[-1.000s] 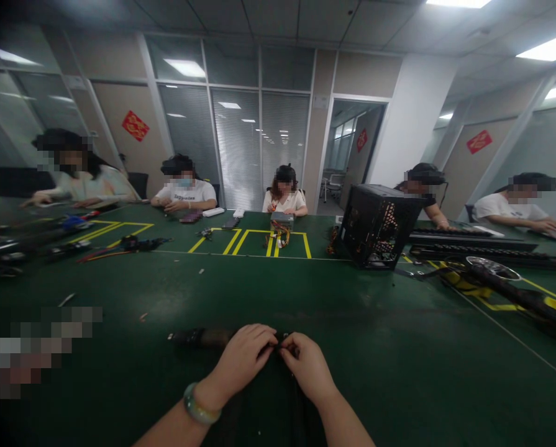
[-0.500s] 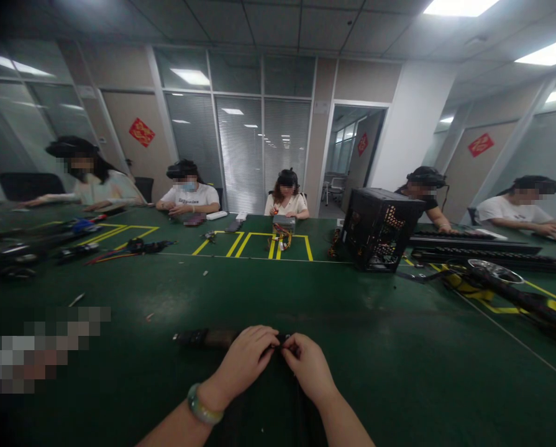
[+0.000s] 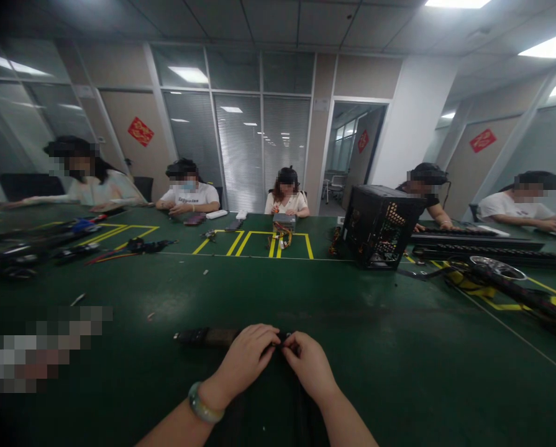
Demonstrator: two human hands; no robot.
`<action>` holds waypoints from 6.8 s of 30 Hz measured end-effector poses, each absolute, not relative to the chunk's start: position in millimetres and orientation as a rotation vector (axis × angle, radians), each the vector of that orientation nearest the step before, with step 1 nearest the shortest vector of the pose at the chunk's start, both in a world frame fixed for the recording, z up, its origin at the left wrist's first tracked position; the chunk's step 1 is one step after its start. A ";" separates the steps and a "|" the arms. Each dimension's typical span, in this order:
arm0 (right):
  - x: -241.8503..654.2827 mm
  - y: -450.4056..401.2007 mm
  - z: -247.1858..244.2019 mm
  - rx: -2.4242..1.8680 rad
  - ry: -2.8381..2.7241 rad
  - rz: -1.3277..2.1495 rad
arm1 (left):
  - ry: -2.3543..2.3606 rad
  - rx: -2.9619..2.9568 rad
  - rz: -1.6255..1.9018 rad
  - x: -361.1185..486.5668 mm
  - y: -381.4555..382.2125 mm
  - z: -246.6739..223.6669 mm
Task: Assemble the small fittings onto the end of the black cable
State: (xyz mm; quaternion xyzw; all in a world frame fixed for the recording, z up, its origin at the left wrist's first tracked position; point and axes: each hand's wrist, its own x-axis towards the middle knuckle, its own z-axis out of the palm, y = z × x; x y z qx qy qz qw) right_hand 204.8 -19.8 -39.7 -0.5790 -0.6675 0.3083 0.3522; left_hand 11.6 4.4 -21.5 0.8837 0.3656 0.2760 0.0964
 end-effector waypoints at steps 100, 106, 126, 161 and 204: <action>215.1 -0.9 -47.8 -1.484 -1.780 0.874 | 1.155 2.774 0.851 16.9 13.3 -16.5; 214.7 -2.3 -46.1 -1.487 -1.763 0.894 | 1.172 2.787 0.855 16.7 12.0 -16.4; 214.7 -2.3 -41.8 -1.444 -1.764 0.927 | 1.149 2.716 0.870 15.4 14.9 -19.6; 213.9 -5.1 -35.1 -1.494 -1.775 0.887 | 1.152 2.674 0.838 17.1 15.5 -23.8; 213.6 -5.5 -34.9 -1.543 -1.846 0.813 | 1.119 2.664 0.847 15.3 13.1 -20.6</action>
